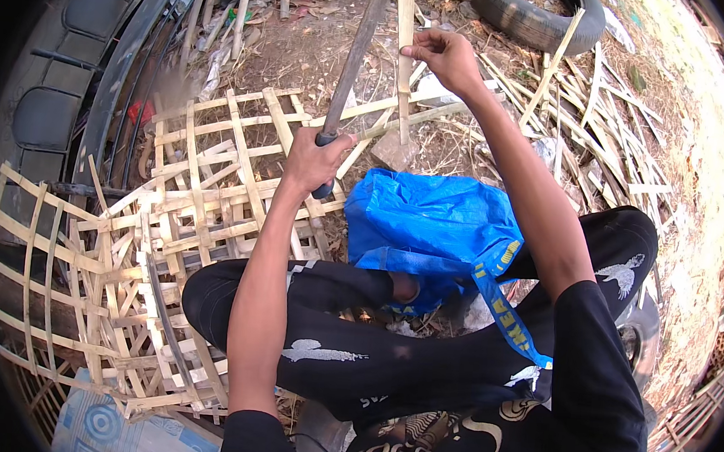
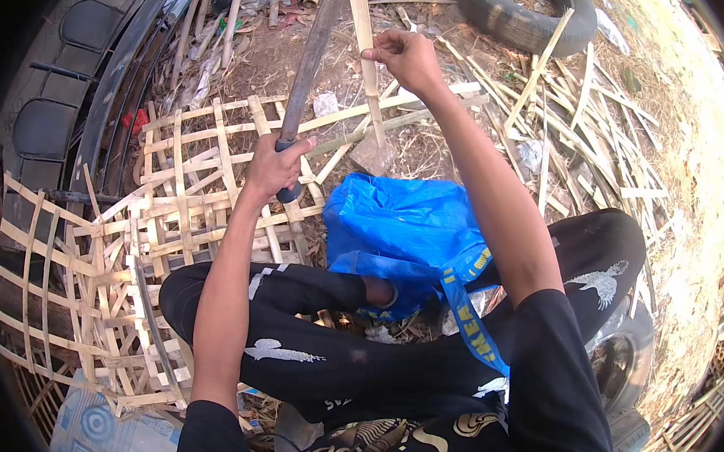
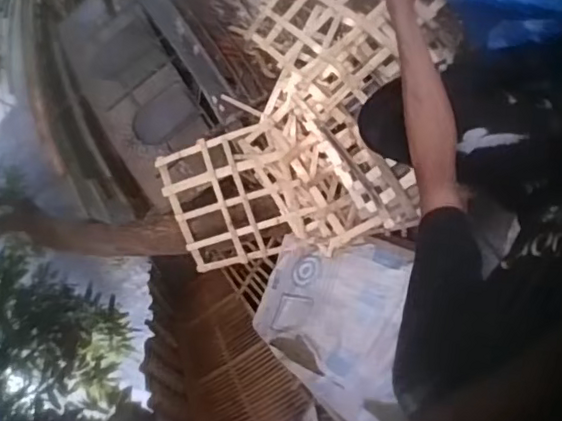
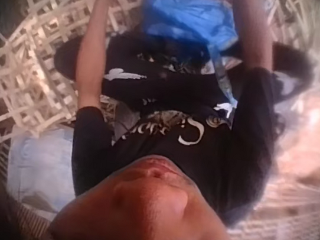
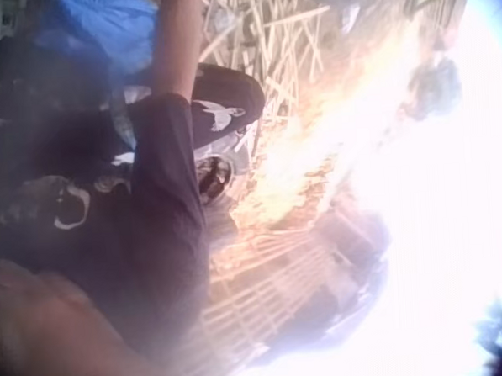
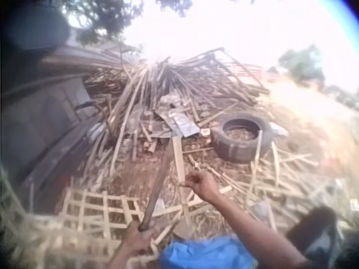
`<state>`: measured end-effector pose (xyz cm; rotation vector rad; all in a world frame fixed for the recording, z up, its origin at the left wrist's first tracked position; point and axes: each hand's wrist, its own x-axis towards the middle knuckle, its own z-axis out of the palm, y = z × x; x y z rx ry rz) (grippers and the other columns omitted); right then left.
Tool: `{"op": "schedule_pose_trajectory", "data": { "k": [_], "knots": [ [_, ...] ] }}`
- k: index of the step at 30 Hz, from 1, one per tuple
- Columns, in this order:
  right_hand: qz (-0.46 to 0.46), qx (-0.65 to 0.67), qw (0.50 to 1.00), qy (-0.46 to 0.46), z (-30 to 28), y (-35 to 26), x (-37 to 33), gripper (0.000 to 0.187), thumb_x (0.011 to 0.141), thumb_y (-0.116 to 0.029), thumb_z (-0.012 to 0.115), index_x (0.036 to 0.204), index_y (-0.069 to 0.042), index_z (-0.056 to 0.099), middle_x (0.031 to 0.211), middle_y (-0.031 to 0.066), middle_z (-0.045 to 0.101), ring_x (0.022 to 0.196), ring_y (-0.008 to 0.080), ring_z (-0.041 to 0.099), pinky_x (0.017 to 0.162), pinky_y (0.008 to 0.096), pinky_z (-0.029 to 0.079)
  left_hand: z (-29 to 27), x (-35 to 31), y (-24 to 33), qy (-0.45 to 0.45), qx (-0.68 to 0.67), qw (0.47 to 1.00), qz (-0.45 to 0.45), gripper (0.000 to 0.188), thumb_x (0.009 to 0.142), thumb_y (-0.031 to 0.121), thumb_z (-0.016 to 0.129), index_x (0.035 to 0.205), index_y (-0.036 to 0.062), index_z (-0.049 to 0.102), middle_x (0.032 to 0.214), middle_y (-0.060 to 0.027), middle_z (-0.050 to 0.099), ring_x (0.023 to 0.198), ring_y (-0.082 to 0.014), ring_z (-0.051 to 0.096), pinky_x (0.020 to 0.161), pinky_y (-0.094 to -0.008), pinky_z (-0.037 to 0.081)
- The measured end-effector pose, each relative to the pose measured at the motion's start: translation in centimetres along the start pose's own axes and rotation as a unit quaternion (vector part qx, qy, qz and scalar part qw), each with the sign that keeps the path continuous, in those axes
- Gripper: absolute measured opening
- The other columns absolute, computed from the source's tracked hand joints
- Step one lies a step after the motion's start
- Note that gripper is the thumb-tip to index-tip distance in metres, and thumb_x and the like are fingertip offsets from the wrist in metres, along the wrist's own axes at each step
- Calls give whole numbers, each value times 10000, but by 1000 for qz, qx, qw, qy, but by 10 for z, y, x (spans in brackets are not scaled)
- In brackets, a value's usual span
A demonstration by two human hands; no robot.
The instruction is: The person is shaving a thin strip of wood using a large knife while sitting on the ground. They hold the wood strip with one hand and repeatedly scrape the knife along its surface, then use a hammer to tap the knife and split the wood further.
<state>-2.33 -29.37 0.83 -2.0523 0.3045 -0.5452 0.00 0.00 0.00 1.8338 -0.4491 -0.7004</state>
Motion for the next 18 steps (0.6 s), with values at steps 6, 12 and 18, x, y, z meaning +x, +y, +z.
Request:
{"op": "schedule_pose_trajectory", "data": {
  "k": [6,12,18],
  "knots": [
    [-21,108,994,-22,6,11,0,331,812,-278,833,994,-20,733,820,44,721,747,98,631,705,280,510,18,-4,-9,47,-30,991,122,267,886,224,686,731,13,636,526,19,503,511,-64,501,513,-258,386],
    [-23,126,991,-44,9,7,-22,295,850,-264,802,1002,-22,729,838,23,702,772,85,594,715,274,480,41,21,33,142,-38,943,300,178,864,161,733,871,11,637,647,32,535,639,-57,504,648,-265,441],
    [0,233,962,-141,22,-19,-48,279,883,-249,769,1049,-35,703,902,15,698,856,92,597,781,287,481,34,36,74,109,-159,932,307,275,856,103,748,661,46,563,883,-167,718,1003,-184,687,720,-279,501]
  ]
}}
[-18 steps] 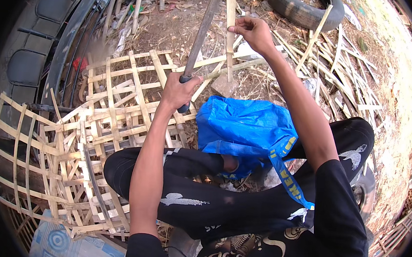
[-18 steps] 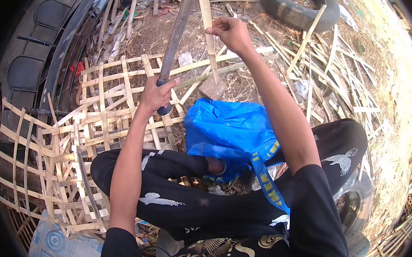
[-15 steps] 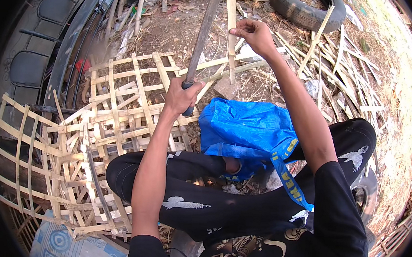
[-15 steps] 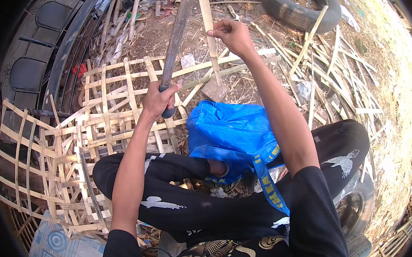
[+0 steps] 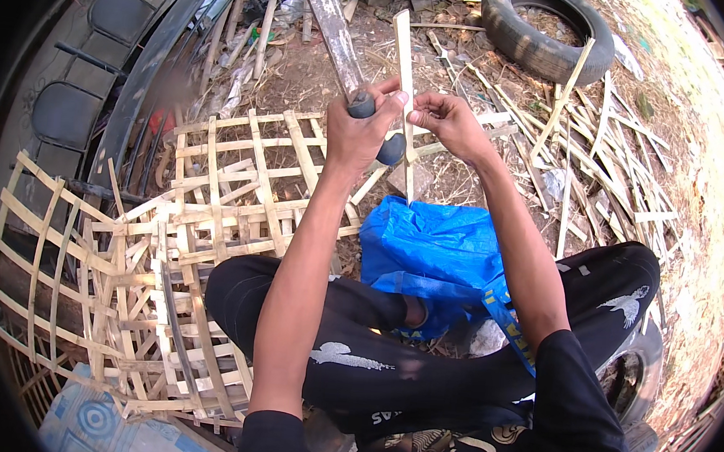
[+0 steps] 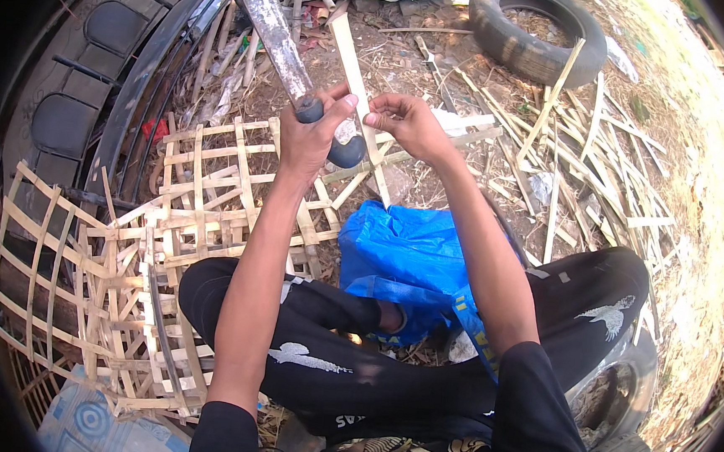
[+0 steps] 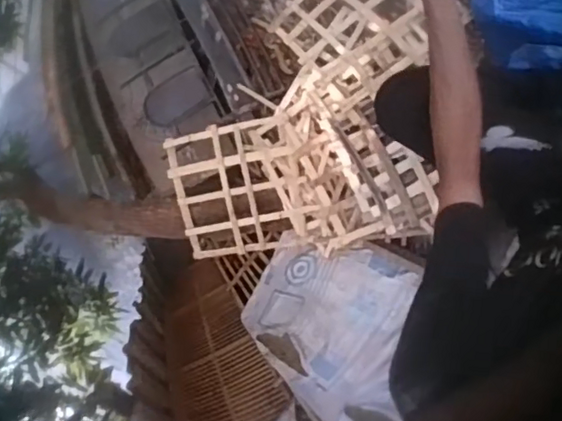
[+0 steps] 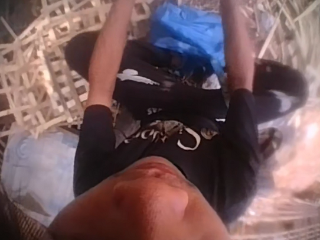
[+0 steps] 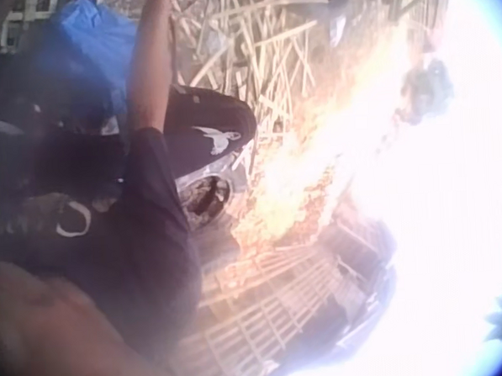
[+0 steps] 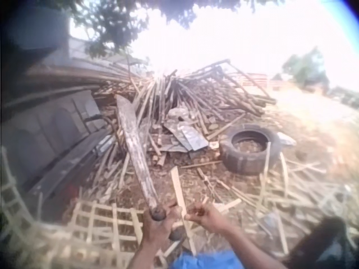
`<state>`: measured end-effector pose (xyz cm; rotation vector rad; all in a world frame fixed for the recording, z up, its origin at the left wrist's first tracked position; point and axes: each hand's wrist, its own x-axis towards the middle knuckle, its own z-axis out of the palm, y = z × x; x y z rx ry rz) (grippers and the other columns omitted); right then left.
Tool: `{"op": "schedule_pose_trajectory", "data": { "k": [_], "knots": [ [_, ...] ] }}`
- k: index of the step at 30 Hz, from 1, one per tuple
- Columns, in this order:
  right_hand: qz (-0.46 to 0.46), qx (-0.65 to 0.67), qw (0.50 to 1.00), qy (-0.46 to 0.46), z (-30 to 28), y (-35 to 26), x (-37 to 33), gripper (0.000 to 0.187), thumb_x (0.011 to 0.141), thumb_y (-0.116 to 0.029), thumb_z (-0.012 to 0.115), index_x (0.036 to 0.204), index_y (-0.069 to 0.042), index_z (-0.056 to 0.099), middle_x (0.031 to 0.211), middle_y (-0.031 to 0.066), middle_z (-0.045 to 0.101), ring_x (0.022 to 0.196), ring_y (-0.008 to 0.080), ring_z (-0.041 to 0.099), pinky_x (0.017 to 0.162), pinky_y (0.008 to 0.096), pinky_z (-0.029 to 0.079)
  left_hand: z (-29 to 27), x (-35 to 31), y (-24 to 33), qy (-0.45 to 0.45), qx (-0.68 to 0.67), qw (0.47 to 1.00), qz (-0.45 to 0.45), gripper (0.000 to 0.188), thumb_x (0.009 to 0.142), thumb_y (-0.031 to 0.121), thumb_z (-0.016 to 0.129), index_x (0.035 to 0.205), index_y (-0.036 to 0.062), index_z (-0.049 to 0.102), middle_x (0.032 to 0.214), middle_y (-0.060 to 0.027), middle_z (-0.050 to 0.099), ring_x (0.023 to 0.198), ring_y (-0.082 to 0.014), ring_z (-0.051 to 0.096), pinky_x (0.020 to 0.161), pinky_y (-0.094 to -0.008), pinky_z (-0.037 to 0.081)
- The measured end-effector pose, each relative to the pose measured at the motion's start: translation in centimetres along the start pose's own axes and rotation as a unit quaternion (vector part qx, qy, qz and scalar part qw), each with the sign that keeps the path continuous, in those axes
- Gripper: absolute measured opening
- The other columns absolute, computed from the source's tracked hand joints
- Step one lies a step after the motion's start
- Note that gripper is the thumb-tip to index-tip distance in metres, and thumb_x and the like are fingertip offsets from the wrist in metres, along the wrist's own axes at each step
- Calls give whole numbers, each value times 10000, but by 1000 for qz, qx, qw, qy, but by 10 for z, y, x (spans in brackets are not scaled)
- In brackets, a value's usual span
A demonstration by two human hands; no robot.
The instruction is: The person is shaving a thin strip of wood using a large knife while sitting on the ground. They hold the wood strip with one hand and repeatedly scrape the knife along its surface, then use a hammer to tap the knife and split the wood further.
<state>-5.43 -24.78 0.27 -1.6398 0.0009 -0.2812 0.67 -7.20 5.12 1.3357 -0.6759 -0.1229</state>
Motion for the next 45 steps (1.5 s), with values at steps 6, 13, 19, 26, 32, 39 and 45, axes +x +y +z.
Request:
{"op": "schedule_pose_trajectory", "data": {
  "k": [6,13,19,26,32,39,45],
  "knots": [
    [9,-5,1000,4,-6,-15,-10,320,888,-254,767,1106,-37,680,971,34,697,915,130,618,820,299,495,1,0,6,-39,-51,998,-21,289,858,94,776,679,65,550,1027,-241,717,999,-207,693,752,-301,529],
    [-154,-158,948,231,57,-1,-61,424,748,-182,789,1026,2,528,861,85,552,819,193,576,745,332,484,14,-6,-16,33,-55,998,-28,313,850,83,778,683,47,517,1097,-253,697,990,-200,672,796,-327,528],
    [-144,-362,890,238,85,-4,-58,462,681,-186,804,1028,6,568,1016,155,558,995,345,552,836,448,475,22,-6,-19,43,-34,998,-38,332,839,27,758,662,59,479,1006,-185,720,869,-141,662,738,-294,526],
    [-20,-195,953,232,79,-7,-57,274,779,-187,679,925,27,589,842,190,589,797,304,569,717,428,470,-9,4,-35,-171,30,977,-122,1053,864,839,376,1413,-57,447,1447,-200,479,1314,-273,480,1084,-414,339],
    [41,-71,958,275,44,-46,-58,298,852,-238,626,947,44,628,626,43,538,568,106,494,532,303,405,-6,-23,-109,-161,112,962,-189,991,883,732,464,1521,-3,279,1549,-223,351,1421,-325,358,1144,-464,294],
    [-72,-38,923,377,-24,-153,-100,423,941,-449,661,805,-50,635,672,-44,525,581,32,404,543,219,284,145,-48,-175,-421,274,864,-44,588,791,442,773,1244,95,635,1148,-212,684,1119,-354,635,1094,-530,359],
    [-157,-118,900,390,-78,-188,-141,413,926,-420,684,899,-8,690,741,-4,630,622,33,495,570,197,339,200,-35,-192,-381,260,886,-46,204,956,184,567,1013,16,668,852,-182,709,816,-332,701,743,-430,537]
  ]
}}
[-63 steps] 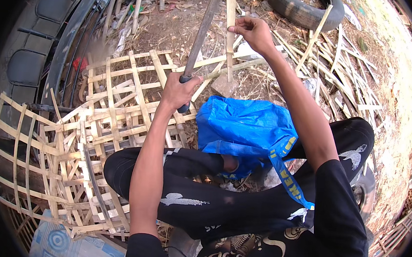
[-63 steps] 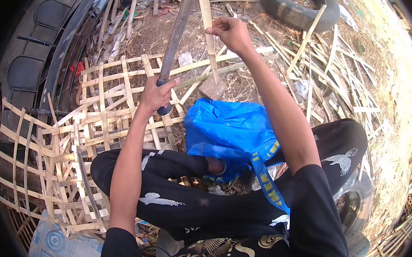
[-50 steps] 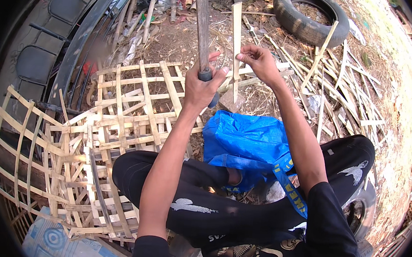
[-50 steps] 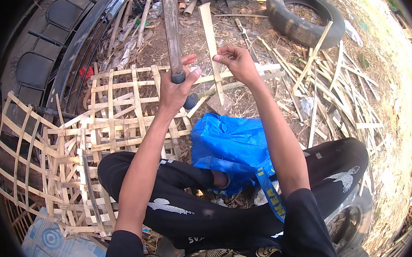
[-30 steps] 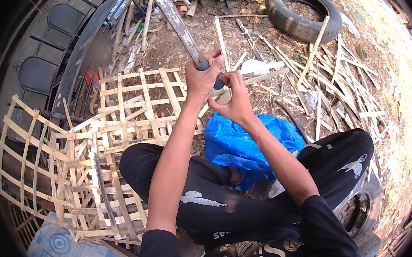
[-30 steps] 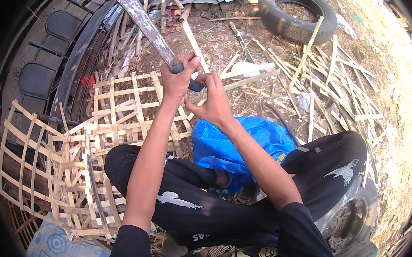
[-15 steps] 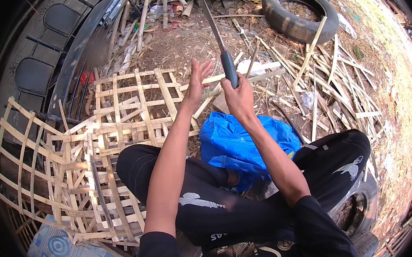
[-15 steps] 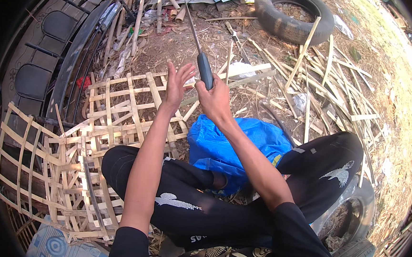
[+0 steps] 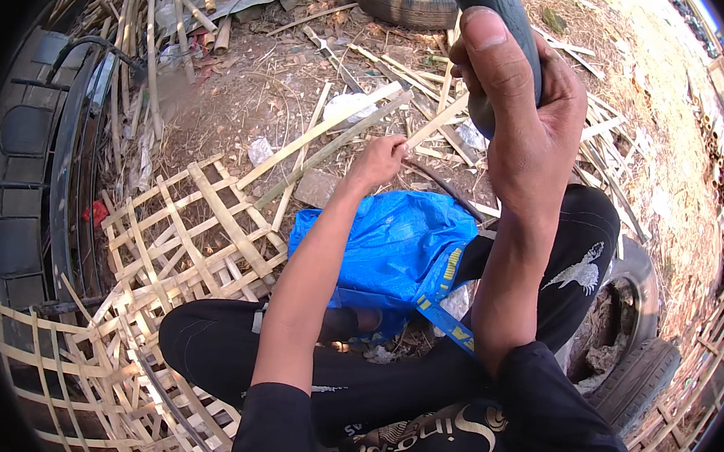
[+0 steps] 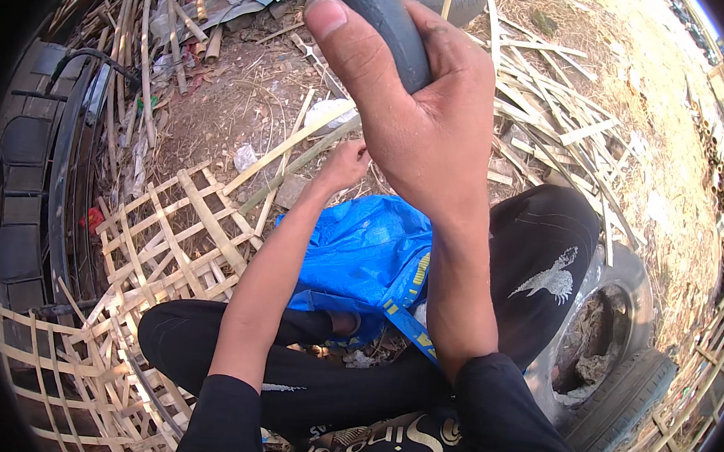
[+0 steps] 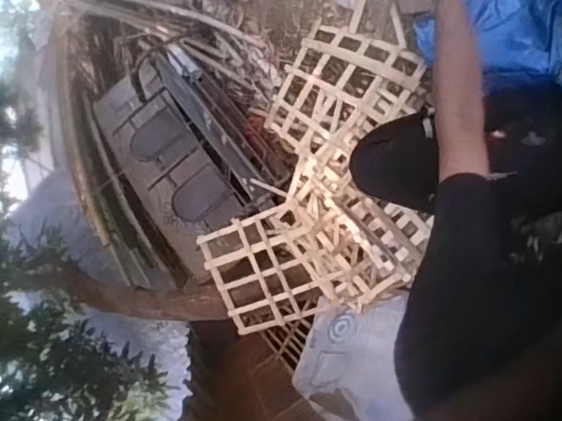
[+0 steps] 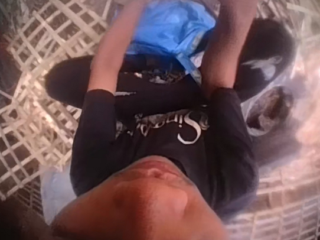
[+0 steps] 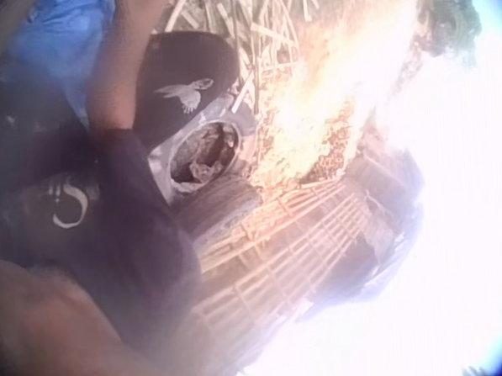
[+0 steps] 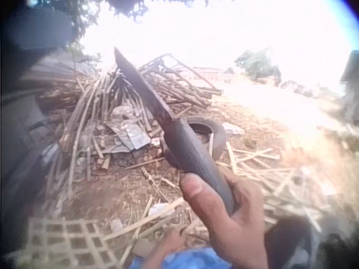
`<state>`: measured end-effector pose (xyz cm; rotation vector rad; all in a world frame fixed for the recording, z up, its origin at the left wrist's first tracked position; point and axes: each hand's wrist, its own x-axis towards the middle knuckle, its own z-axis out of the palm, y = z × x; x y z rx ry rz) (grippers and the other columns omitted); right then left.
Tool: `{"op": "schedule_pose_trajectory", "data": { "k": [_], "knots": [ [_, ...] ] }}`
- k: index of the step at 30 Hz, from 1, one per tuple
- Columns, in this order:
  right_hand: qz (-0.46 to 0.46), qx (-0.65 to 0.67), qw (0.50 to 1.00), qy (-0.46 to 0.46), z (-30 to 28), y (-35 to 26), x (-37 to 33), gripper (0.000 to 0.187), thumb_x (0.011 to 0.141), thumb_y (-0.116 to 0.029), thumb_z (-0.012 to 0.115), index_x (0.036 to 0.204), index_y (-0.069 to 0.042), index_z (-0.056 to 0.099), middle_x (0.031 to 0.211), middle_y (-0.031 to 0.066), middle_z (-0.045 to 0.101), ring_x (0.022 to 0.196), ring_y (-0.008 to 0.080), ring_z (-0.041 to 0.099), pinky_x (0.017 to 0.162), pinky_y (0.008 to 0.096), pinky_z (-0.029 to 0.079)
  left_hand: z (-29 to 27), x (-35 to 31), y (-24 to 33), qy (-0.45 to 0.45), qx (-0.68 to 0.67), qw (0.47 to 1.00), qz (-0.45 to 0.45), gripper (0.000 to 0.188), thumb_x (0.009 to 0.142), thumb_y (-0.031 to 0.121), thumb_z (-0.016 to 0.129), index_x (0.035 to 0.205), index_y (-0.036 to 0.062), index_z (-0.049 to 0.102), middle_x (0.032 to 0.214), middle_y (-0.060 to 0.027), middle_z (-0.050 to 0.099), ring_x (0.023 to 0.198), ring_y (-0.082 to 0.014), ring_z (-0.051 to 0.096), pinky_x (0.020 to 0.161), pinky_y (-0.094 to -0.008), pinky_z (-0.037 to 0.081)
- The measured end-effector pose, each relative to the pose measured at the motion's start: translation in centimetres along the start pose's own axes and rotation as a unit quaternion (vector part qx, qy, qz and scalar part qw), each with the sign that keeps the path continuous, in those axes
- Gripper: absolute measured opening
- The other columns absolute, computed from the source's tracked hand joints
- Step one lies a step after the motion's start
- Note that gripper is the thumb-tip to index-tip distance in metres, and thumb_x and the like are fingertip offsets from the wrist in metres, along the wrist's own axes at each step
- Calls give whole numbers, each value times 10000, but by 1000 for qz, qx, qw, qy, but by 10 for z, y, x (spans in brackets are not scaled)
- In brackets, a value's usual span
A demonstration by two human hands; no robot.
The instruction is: The person is shaving a thin strip of wood using a large knife while sitting on the ground. They hold the wood strip with one hand and repeatedly scrape the knife along its surface, then use a hammer to tap the knife and split the wood further.
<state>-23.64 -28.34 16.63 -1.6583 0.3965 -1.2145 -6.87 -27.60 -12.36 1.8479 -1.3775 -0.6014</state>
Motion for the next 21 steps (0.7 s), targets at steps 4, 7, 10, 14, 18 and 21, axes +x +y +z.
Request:
{"op": "schedule_pose_trajectory", "data": {
  "k": [4,7,10,14,18,21],
  "knots": [
    [-40,21,993,107,-11,-6,0,370,933,-369,662,896,-2,693,738,21,631,590,33,470,551,192,314,-87,-8,-6,70,-205,975,-48,247,999,168,536,1122,-14,648,1036,-137,731,984,-206,708,819,-353,554],
    [-29,20,991,127,-21,-1,-4,340,931,-331,659,909,6,704,734,35,628,574,38,455,549,195,311,-153,-30,15,167,-274,942,-94,339,979,194,603,1261,14,548,1122,-140,703,1031,-205,696,840,-362,568],
    [32,80,994,61,-13,-8,6,417,922,-301,647,1129,61,624,590,10,509,535,51,448,508,208,308,-205,-56,19,228,-309,922,-51,456,944,257,668,1283,7,493,1193,-169,658,1102,-241,660,876,-383,555],
    [273,37,960,57,-6,26,15,381,923,-414,665,854,-57,554,483,-69,326,378,61,355,386,245,263,-241,-83,10,332,-420,845,4,352,961,245,666,1219,47,533,1090,-142,671,1043,-204,654,797,-327,532],
    [308,-86,946,63,8,54,11,495,903,-496,684,710,-72,514,536,-16,452,406,74,418,398,259,314,-243,-93,10,358,-428,829,17,218,952,270,688,954,79,583,835,-49,624,780,-145,612,702,-286,497],
    [329,-20,943,39,20,56,7,545,906,-534,669,780,-12,575,535,-29,417,418,66,399,404,257,301,-238,-92,17,371,-358,857,-1,302,944,297,704,770,107,545,660,15,508,608,-98,495,601,-258,415]
  ]
}}
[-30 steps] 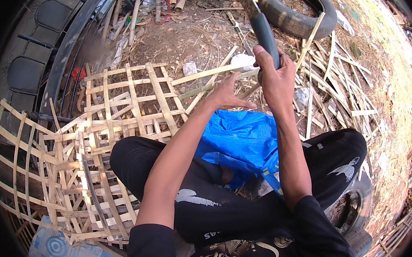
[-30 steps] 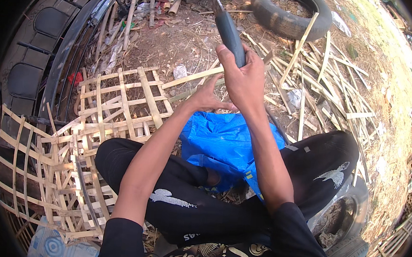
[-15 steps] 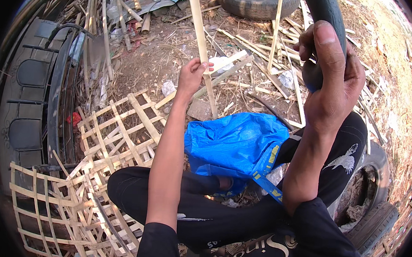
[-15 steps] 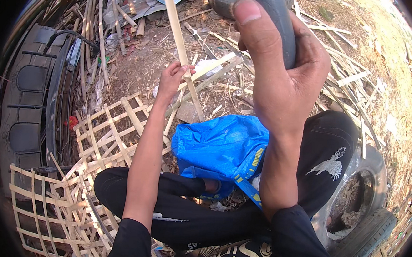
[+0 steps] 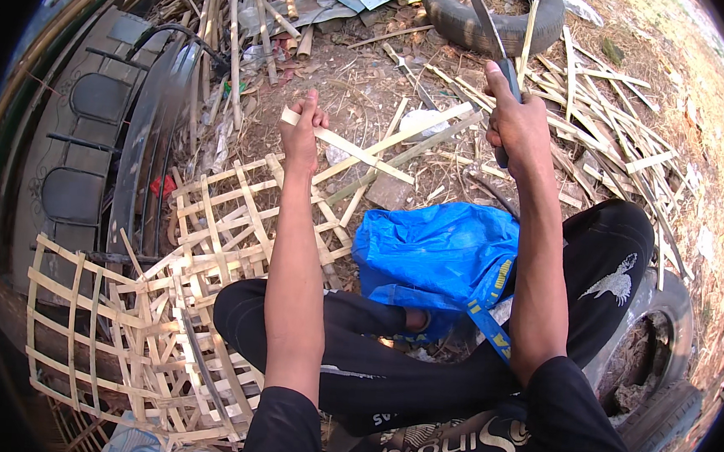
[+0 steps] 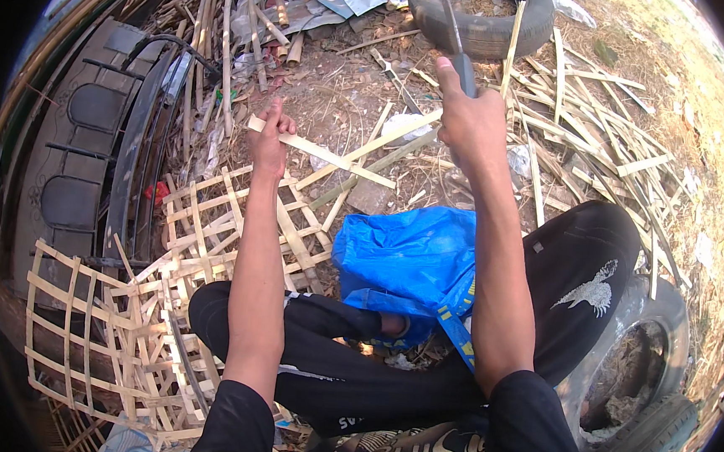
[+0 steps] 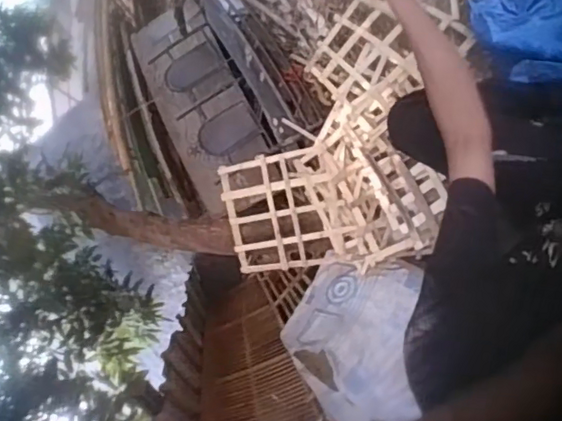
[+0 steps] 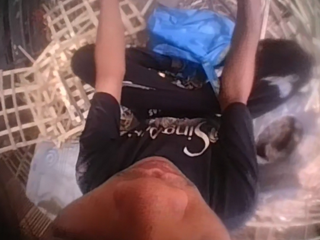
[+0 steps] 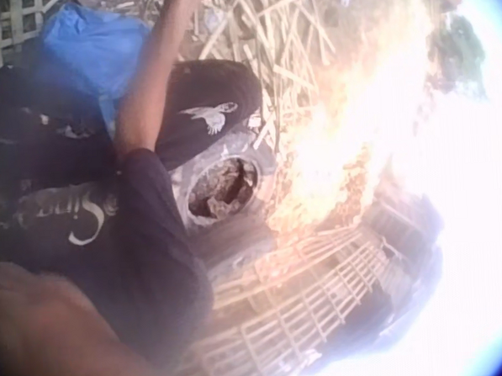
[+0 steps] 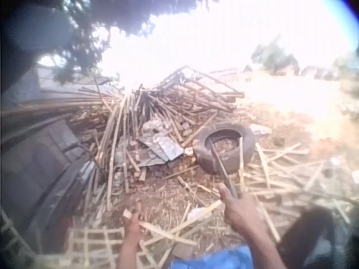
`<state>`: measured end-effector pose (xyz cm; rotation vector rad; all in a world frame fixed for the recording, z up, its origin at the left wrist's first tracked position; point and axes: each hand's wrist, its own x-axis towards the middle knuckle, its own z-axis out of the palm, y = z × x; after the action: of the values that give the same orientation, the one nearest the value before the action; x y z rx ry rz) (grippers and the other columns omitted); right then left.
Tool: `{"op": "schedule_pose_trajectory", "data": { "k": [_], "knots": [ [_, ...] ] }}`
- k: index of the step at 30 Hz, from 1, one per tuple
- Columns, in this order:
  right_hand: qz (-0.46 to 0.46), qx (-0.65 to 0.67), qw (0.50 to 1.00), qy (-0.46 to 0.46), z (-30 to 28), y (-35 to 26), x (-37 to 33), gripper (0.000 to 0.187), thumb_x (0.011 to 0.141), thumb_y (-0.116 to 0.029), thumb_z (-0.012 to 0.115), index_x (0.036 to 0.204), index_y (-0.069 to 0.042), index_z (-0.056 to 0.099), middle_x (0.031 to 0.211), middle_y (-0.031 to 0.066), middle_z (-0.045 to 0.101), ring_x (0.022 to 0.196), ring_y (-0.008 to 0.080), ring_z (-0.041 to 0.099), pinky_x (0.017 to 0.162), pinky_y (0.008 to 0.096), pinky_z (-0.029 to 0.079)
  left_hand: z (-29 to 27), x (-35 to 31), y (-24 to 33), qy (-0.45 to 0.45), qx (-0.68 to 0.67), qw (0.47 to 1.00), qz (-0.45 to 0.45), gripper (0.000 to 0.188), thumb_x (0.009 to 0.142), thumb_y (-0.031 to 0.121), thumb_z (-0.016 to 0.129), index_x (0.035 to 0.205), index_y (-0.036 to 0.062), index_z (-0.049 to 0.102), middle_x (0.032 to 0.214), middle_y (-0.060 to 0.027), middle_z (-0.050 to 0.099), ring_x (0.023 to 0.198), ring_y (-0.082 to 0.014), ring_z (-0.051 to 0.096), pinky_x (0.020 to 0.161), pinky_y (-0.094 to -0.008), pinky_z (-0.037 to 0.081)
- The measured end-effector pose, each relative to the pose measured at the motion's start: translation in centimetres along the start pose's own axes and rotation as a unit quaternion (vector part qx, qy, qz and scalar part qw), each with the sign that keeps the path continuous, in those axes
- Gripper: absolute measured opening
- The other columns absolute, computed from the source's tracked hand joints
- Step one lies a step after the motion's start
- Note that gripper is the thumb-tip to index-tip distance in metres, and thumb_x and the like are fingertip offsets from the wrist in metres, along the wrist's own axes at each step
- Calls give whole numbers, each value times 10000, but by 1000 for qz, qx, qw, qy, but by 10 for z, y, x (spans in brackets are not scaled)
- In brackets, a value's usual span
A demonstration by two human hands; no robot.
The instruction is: The person is shaving a thin strip of wood using a large knife while sitting on the ground. They hold the wood strip with one hand and repeatedly scrape the knife along its surface, then use a hammer to tap the knife and split the wood further.
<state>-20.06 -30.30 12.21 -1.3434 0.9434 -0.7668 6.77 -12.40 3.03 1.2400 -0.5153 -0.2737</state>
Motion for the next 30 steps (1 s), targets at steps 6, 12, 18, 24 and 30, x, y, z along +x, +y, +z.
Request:
{"op": "schedule_pose_trajectory", "data": {
  "k": [6,12,18,24,30],
  "knots": [
    [-69,27,990,-117,24,-31,-12,545,968,-512,555,775,-4,590,526,25,476,446,115,470,470,294,380,41,-15,45,110,-6,989,102,532,995,388,612,609,173,317,516,44,282,436,-89,266,456,-294,237],
    [-65,-119,982,-131,43,7,-63,582,948,-501,564,747,40,642,606,112,613,543,198,615,560,378,481,50,-26,81,235,3,970,68,609,1012,548,488,590,160,284,473,39,259,398,-101,244,414,-316,219],
    [92,-113,978,-150,62,118,-113,673,973,-538,526,703,72,618,579,176,571,571,279,589,609,457,461,53,-28,71,285,19,957,48,545,1014,526,495,675,116,379,480,47,305,382,-87,328,380,-296,272],
    [-11,-33,988,-151,79,115,-120,601,1027,-452,468,787,82,604,553,193,525,529,315,527,580,484,406,45,-30,65,277,118,951,69,621,1015,574,433,655,69,443,479,-4,366,419,-146,437,402,-323,343],
    [94,-188,970,-121,83,224,-104,594,1014,-513,478,736,7,547,539,80,486,477,162,498,463,349,403,59,-33,66,303,83,949,37,552,1032,507,451,744,36,457,526,1,423,381,-131,412,355,-311,316]
  ]
}}
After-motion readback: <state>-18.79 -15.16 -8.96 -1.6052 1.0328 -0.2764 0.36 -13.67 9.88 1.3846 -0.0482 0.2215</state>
